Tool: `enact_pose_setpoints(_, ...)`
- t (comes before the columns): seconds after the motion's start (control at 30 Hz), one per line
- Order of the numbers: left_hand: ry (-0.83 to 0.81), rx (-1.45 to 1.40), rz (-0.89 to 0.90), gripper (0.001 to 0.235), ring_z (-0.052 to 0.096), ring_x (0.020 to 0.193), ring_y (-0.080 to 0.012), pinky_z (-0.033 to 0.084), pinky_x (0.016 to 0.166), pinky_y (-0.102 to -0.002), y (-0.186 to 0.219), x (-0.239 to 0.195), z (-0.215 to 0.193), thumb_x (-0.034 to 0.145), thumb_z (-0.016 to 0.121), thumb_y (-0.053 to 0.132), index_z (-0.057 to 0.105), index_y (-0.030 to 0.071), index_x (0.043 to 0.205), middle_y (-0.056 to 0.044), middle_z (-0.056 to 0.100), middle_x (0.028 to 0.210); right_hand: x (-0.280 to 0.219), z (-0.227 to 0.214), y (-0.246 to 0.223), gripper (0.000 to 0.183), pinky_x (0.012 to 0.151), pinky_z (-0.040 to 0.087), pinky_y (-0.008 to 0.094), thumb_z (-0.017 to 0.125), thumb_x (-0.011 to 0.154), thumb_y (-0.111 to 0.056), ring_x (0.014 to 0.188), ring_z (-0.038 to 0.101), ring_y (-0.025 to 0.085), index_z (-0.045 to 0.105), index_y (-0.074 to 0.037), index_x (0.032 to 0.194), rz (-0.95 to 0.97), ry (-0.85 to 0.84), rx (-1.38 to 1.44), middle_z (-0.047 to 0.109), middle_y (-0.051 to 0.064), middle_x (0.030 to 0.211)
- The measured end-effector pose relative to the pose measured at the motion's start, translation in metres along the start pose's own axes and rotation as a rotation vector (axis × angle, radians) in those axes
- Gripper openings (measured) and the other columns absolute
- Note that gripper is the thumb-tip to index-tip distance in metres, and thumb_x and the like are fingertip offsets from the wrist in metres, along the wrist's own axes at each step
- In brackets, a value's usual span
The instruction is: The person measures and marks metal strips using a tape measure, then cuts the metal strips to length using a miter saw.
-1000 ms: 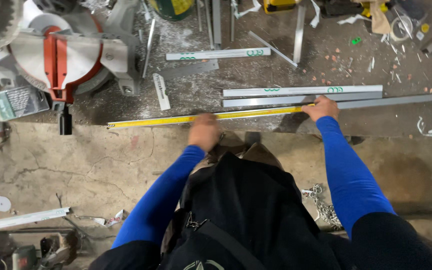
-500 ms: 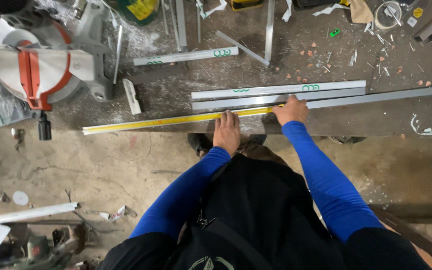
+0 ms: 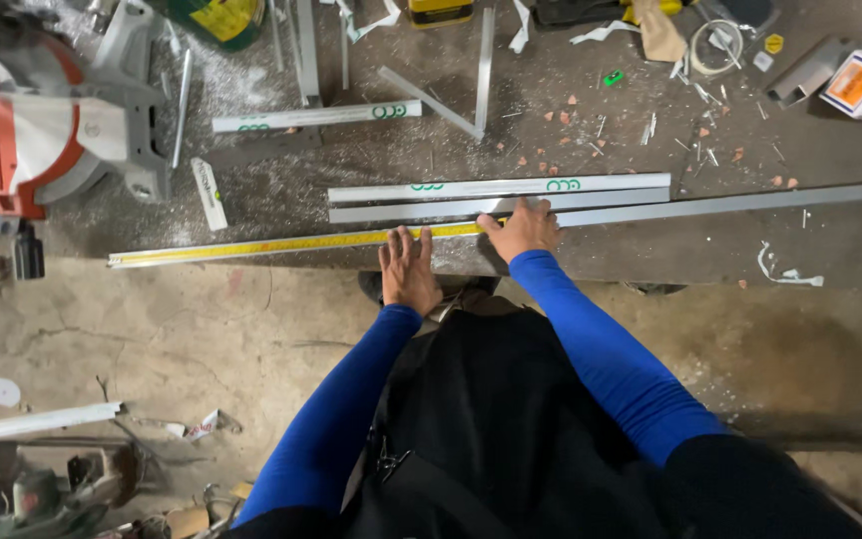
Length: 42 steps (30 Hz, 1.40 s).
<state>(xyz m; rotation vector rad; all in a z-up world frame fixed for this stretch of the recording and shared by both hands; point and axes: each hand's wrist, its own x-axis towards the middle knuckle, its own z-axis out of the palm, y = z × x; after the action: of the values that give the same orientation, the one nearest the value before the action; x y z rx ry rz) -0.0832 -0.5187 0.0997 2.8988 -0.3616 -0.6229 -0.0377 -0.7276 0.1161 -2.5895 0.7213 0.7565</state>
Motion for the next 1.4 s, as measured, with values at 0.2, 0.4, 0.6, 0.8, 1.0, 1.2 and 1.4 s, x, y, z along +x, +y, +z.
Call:
enact_pose_setpoints(0.2,-0.087,0.016,0.002,0.109,0.027,0.148,-0.0464,0.026,0.118,-0.059,0.001,0.004,-0.011,0.063,0.084,0.031,0.031,0.012,0.156,-0.028,0.03,0.158,0.005,0.011,0.003,0.088,0.104,0.031,0.069,0.064,0.085,-0.074,0.134,0.039,0.052,0.052,-0.008,0.142,-0.096,0.081,-0.009,0.04,0.031,0.148)
enact_pose_setpoints(0.4,-0.042,0.011,0.006,0.102,0.03,0.146,-0.0491,0.028,0.117,-0.059,-0.004,0.005,-0.001,0.066,0.079,0.025,0.035,0.01,0.157,-0.032,0.033,0.156,0.011,0.017,0.012,0.083,0.102,0.041,0.063,0.056,0.089,-0.072,0.127,0.052,0.045,0.057,-0.006,0.139,-0.137,0.119,-0.035,0.057,0.026,0.132)
enact_pose_setpoints(0.6,0.045,-0.057,0.012,0.095,0.031,0.146,-0.0502,0.028,0.117,-0.062,-0.009,0.004,0.017,0.068,0.074,0.02,0.037,0.009,0.155,-0.032,0.034,0.156,0.056,0.01,0.039,0.045,0.104,0.05,0.048,0.064,0.097,-0.044,0.121,0.063,0.036,0.068,-0.006,0.122,-0.331,0.071,0.155,0.066,0.017,0.13)
enact_pose_setpoints(0.8,0.042,0.013,-0.001,0.094,0.029,0.147,-0.0477,0.027,0.116,-0.064,-0.007,0.008,0.021,0.072,0.072,0.018,0.035,0.012,0.158,-0.03,0.032,0.158,0.111,-0.032,0.082,0.06,0.104,0.046,0.049,0.082,0.077,-0.035,0.122,0.057,0.039,0.063,-0.014,0.13,-0.639,-0.07,-0.062,0.062,0.018,0.127)
enact_pose_setpoints(1.0,0.052,-0.029,-0.067,0.092,0.03,0.149,-0.0461,0.027,0.117,-0.064,0.0,0.004,0.015,0.074,0.071,0.019,0.034,0.017,0.158,-0.027,0.032,0.159,0.134,-0.039,0.078,0.071,0.103,0.044,0.053,0.082,0.078,-0.038,0.123,0.057,0.037,0.054,-0.013,0.138,-0.953,-0.174,-0.353,0.063,0.015,0.128)
enact_pose_setpoints(1.2,0.035,-0.033,-0.096,0.09,0.028,0.151,-0.0443,0.026,0.117,-0.065,-0.001,0.005,0.02,0.075,0.068,0.017,0.034,0.022,0.159,-0.023,0.032,0.161,0.156,-0.047,0.075,0.076,0.094,0.056,0.047,0.077,0.082,-0.029,0.098,0.067,0.038,0.048,0.001,0.145,-1.114,-0.121,-0.373,0.068,0.023,0.102)
enact_pose_setpoints(1.4,0.026,-0.024,-0.102,0.088,0.027,0.151,-0.0433,0.025,0.118,-0.064,-0.001,0.004,0.024,0.078,0.065,0.015,0.033,0.022,0.159,-0.024,0.031,0.162,0.178,-0.072,0.07,0.052,0.091,0.057,0.045,0.077,0.085,-0.021,0.101,0.066,0.034,0.058,-0.003,0.13,-1.225,0.16,-0.156,0.068,0.02,0.108)
